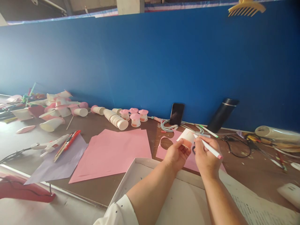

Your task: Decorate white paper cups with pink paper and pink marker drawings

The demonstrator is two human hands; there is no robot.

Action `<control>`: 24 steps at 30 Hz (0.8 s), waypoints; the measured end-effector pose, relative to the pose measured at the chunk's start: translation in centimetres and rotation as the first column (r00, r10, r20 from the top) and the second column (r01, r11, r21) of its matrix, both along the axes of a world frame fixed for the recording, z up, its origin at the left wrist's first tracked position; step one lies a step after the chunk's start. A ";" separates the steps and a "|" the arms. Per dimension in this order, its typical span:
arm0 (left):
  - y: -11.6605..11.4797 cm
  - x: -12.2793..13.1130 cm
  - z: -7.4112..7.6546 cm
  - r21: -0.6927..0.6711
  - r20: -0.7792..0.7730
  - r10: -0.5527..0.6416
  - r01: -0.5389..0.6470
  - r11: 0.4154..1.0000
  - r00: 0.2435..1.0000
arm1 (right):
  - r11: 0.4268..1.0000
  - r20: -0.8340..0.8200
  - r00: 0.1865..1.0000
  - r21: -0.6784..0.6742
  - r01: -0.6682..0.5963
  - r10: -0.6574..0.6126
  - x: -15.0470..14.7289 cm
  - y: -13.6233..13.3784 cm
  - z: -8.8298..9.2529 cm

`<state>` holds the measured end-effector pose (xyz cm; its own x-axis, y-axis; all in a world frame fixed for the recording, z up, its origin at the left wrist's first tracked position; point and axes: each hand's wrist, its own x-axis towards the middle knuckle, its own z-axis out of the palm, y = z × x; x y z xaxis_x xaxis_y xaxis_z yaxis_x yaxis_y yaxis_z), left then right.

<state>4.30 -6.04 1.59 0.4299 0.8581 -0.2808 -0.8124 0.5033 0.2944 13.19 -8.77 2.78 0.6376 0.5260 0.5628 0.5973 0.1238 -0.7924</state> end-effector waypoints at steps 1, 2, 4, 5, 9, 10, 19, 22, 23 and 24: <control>0.0 0.0 0.1 -0.001 0.001 -0.002 0.002 1.000 1.000 | 1.000 0.002 1.000 0.000 -0.001 0.001 0.0 0.0 0.0; 0.0 0.0 0.1 -0.008 0.003 -0.001 0.001 1.000 1.000 | 1.000 0.006 1.000 0.002 -0.001 0.001 0.0 0.0 -0.1; -0.1 0.0 0.3 -0.015 0.007 -0.001 0.001 1.000 1.000 | 1.000 0.015 1.000 0.011 -0.003 0.003 0.1 0.0 -0.2; -0.1 0.0 0.3 -0.016 0.008 -0.003 0.003 1.000 1.000 | 1.000 0.020 1.000 0.015 -0.004 0.003 0.1 0.1 -0.2; -0.1 0.0 0.4 -0.023 0.008 -0.002 0.002 1.000 1.000 | 1.000 0.032 0.999 0.027 -0.003 0.002 0.1 0.1 -0.2; -0.1 0.0 0.4 -0.026 0.008 0.000 0.000 1.000 1.000 | 1.000 0.035 0.999 0.031 -0.004 0.003 0.1 0.1 -0.2; -0.1 -0.1 0.6 -0.023 0.006 -0.004 0.004 1.000 1.000 | 1.000 0.036 0.999 0.016 0.006 -0.007 0.0 0.0 0.1; -0.1 -0.1 0.6 -0.027 0.007 -0.005 0.005 1.000 1.000 | 1.000 0.010 1.000 -0.017 0.020 -0.020 -0.1 0.0 0.2; -0.1 -0.1 0.5 -0.028 0.009 -0.005 0.005 1.000 1.000 | 0.999 0.005 1.000 -0.025 0.025 -0.025 -0.1 0.0 0.3; -0.1 0.0 0.5 -0.028 0.012 -0.004 0.004 1.000 1.000 | 0.999 0.003 1.000 -0.031 0.027 -0.027 -0.1 0.0 0.3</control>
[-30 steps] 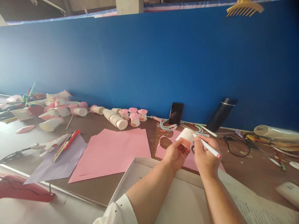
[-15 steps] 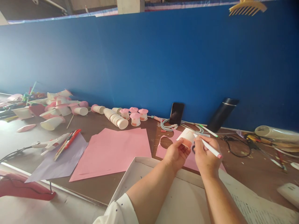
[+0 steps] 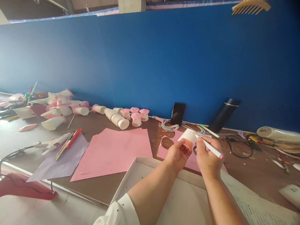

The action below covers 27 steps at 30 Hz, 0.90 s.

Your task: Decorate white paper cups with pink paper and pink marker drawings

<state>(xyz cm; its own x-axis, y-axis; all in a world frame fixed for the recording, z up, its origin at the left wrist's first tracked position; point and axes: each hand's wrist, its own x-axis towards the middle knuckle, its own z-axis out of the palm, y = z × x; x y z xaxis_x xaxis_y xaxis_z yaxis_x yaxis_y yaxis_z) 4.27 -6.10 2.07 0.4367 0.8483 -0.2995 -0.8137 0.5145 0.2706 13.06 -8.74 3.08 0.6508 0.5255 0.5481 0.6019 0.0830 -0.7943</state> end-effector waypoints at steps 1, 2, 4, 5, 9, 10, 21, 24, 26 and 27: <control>0.0 0.0 0.0 0.001 0.002 0.002 -0.002 1.000 1.000 | 1.000 0.000 1.000 0.001 0.003 -0.003 0.0 0.0 0.0; 0.0 0.0 -0.1 0.001 0.003 0.002 -0.002 1.000 1.000 | 1.000 0.005 1.000 0.008 0.002 -0.002 0.0 0.0 0.0; -0.1 0.1 -0.1 0.007 0.002 0.003 -0.003 1.000 1.000 | 0.999 0.023 1.000 0.036 -0.004 0.004 -0.1 -0.1 0.1; -0.1 0.1 -0.1 0.010 0.000 0.004 -0.004 1.000 1.000 | 0.999 0.033 0.999 0.049 -0.010 0.008 -0.1 -0.1 0.0; -0.1 0.1 0.0 0.007 -0.007 0.006 -0.006 1.000 1.000 | 0.998 0.032 0.999 0.054 -0.024 0.022 0.0 -0.1 -0.1; -0.1 0.1 0.0 0.004 -0.008 0.005 -0.005 1.000 1.000 | 0.999 0.024 0.999 0.046 -0.023 0.022 0.1 0.0 -0.1; 0.0 0.2 -0.1 -0.012 -0.015 0.005 -0.005 1.000 1.000 | 1.000 0.004 1.000 0.009 -0.004 0.004 0.0 0.0 -0.1; 0.0 0.2 -0.1 -0.003 -0.008 0.003 -0.003 1.000 1.000 | 1.000 0.008 1.000 0.022 -0.007 0.007 0.1 0.0 -0.2; 0.0 0.2 -0.1 0.008 -0.003 0.003 -0.003 1.000 1.000 | 0.999 0.021 1.000 0.036 -0.013 0.012 0.1 0.0 -0.2; -0.1 0.2 -0.2 0.012 -0.002 0.003 -0.003 1.000 1.000 | 0.999 0.027 0.999 0.044 -0.018 0.017 0.1 0.0 -0.2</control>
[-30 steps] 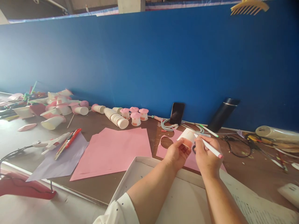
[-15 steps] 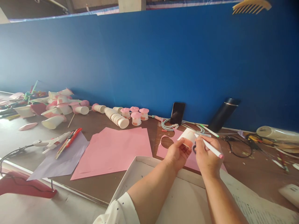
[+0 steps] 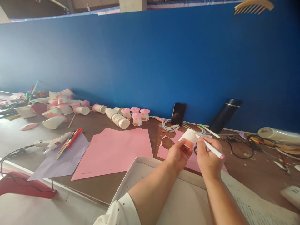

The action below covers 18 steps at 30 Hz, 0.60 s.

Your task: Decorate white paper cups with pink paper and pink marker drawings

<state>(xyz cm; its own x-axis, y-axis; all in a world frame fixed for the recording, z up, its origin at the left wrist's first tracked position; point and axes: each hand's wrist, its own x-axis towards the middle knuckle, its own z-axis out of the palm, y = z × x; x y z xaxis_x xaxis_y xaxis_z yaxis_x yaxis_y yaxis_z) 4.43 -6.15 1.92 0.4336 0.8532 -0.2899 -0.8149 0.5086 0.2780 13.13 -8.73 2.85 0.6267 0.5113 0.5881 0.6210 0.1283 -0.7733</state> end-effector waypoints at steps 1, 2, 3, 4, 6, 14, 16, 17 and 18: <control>0.0 0.0 0.0 0.002 0.001 0.001 -0.001 1.000 1.000 | 1.000 0.005 1.000 0.009 -0.003 0.003 0.0 0.0 0.0; 0.0 0.0 0.0 0.002 0.002 0.001 -0.001 1.000 1.000 | 1.000 0.007 1.000 0.015 -0.005 0.005 0.0 0.0 0.0; 0.0 0.0 0.0 -0.002 0.003 0.003 -0.003 1.000 1.000 | 1.000 0.007 1.000 0.015 -0.006 0.006 0.0 0.0 0.0; 0.0 0.0 0.0 -0.005 0.003 0.004 -0.004 1.000 1.000 | 1.000 0.004 1.000 0.011 -0.003 0.003 0.0 0.0 0.0; 0.0 0.0 0.0 -0.013 0.003 0.009 -0.009 1.000 1.000 | 1.000 -0.011 1.000 -0.010 0.006 -0.006 -0.1 0.0 0.0; -0.1 0.0 0.2 -0.031 -0.030 0.014 -0.015 0.999 0.999 | 0.999 -0.047 0.999 -0.043 0.013 -0.015 -0.1 -0.1 0.3; -0.1 0.0 0.3 -0.028 -0.030 0.016 -0.017 0.999 0.999 | 0.999 -0.047 0.999 -0.048 0.018 -0.020 -0.1 -0.1 0.4; -0.1 0.0 0.3 -0.028 -0.031 0.016 -0.017 0.999 0.999 | 0.999 -0.046 0.999 -0.051 0.020 -0.022 -0.1 -0.2 0.4; -0.1 -0.1 0.3 -0.028 -0.033 0.015 -0.016 0.999 0.999 | 0.998 -0.044 0.999 -0.052 0.019 -0.022 -0.1 -0.2 0.4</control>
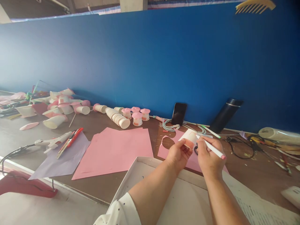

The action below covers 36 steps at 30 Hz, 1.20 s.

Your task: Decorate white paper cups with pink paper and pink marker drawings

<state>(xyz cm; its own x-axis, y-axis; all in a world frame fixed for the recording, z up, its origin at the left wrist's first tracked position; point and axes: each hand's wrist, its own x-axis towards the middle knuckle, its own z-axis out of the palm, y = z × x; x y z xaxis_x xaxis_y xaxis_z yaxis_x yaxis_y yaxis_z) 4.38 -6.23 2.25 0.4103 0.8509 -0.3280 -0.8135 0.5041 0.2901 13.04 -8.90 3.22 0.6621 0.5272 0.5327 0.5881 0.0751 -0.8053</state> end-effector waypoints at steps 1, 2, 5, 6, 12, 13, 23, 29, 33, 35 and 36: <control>0.0 0.0 0.0 -0.001 -0.002 -0.001 0.001 1.000 1.000 | 1.000 0.003 1.000 0.001 -0.001 0.001 0.0 0.0 0.0; 0.0 0.0 0.0 -0.003 -0.005 -0.001 0.001 1.000 1.000 | 1.000 0.006 1.000 0.003 -0.004 0.004 0.0 0.0 0.0; 0.0 0.0 0.1 -0.001 -0.007 -0.002 0.002 1.000 1.000 | 1.000 0.024 1.000 0.007 -0.002 0.002 0.0 0.0 0.1; 0.0 0.0 0.1 0.001 -0.006 -0.002 0.002 1.000 1.000 | 1.000 0.029 1.000 0.006 0.001 -0.001 0.0 -0.1 0.1; 0.0 0.0 -0.1 0.017 0.000 -0.001 0.001 1.000 1.000 | 1.000 0.064 0.998 0.019 0.002 -0.003 -0.1 -0.2 0.3; 0.0 -0.1 -0.1 0.018 0.002 0.000 0.000 1.000 1.000 | 1.000 0.075 0.997 0.022 0.004 -0.006 -0.1 -0.2 0.3; 0.1 -0.1 0.0 0.007 -0.002 0.002 -0.002 1.000 1.000 | 1.000 0.123 0.992 0.000 0.014 -0.014 -0.4 -0.4 0.5; 0.0 -0.2 0.2 0.000 -0.004 0.001 -0.001 1.000 1.000 | 1.000 0.140 0.990 -0.005 0.015 -0.014 -0.4 -0.4 0.4; 0.0 -0.1 0.2 0.008 0.000 0.000 0.000 1.000 1.000 | 1.000 0.154 0.988 0.013 0.011 -0.013 -0.5 -0.4 0.4; 0.0 -0.1 0.1 0.012 0.001 0.002 -0.002 1.000 1.000 | 1.000 0.156 0.988 0.011 0.013 -0.014 -0.6 -0.4 0.5; 0.0 -0.1 0.1 0.012 0.002 0.002 -0.002 1.000 1.000 | 1.000 0.154 0.988 0.006 0.013 -0.014 -0.6 -0.4 0.5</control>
